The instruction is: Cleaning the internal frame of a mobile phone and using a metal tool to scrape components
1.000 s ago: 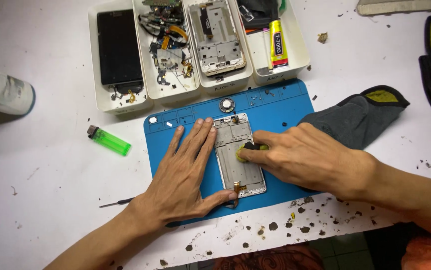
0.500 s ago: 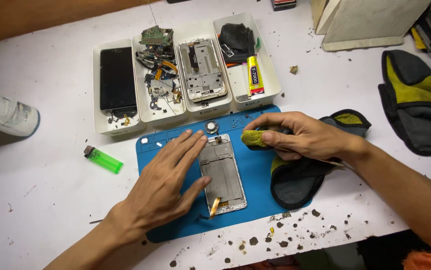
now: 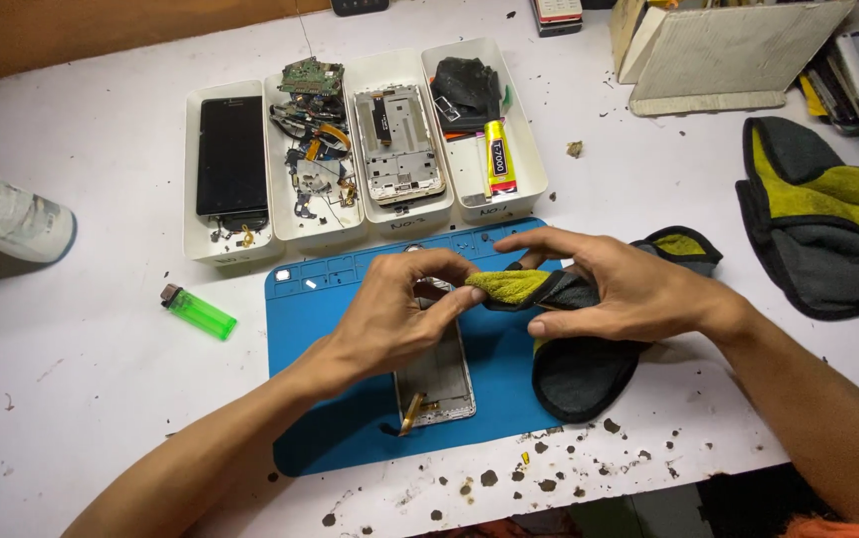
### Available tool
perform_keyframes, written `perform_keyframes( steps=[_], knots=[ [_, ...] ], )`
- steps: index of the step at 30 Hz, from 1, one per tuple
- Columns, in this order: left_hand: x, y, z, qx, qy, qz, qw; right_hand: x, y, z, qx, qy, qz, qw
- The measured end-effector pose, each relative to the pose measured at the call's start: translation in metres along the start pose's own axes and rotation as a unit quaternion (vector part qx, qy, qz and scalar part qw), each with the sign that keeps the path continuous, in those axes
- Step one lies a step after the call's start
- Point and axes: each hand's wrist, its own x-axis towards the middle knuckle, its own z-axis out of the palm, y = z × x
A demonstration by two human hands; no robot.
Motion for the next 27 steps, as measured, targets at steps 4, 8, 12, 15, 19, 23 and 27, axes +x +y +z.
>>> perform_keyframes(
  steps=[4, 8, 12, 15, 19, 23, 27],
  knots=[
    [-0.003, 0.010, -0.003, -0.029, -0.017, -0.041, 0.999, -0.008, -0.006, -0.004, -0.123, 0.031, 0.009, 0.992],
    [0.001, 0.015, -0.007, 0.018, -0.057, -0.097, 0.993, -0.018, -0.003, -0.008, -0.332, 0.045, -0.129, 0.933],
    [0.003, 0.017, -0.010, 0.033, -0.065, -0.092, 0.993, -0.023, 0.001, -0.009, -0.393, 0.022, -0.167, 0.904],
    [-0.001, 0.025, -0.005, 0.046, -0.021, -0.046, 0.998, -0.024, 0.007, -0.005, -0.392, 0.029, -0.164, 0.905],
    [-0.002, 0.021, 0.009, 0.078, 0.001, 0.057, 0.995, -0.021, 0.003, -0.006, -0.371, 0.019, -0.172, 0.912],
    [0.004, 0.008, 0.019, 0.109, 0.027, 0.121, 0.986, -0.021, 0.000, -0.002, -0.375, 0.028, -0.175, 0.910],
    [0.008, 0.021, 0.018, 0.018, 0.014, 0.043, 0.999, -0.019, -0.008, 0.003, -0.393, 0.093, -0.203, 0.892]
  ],
)
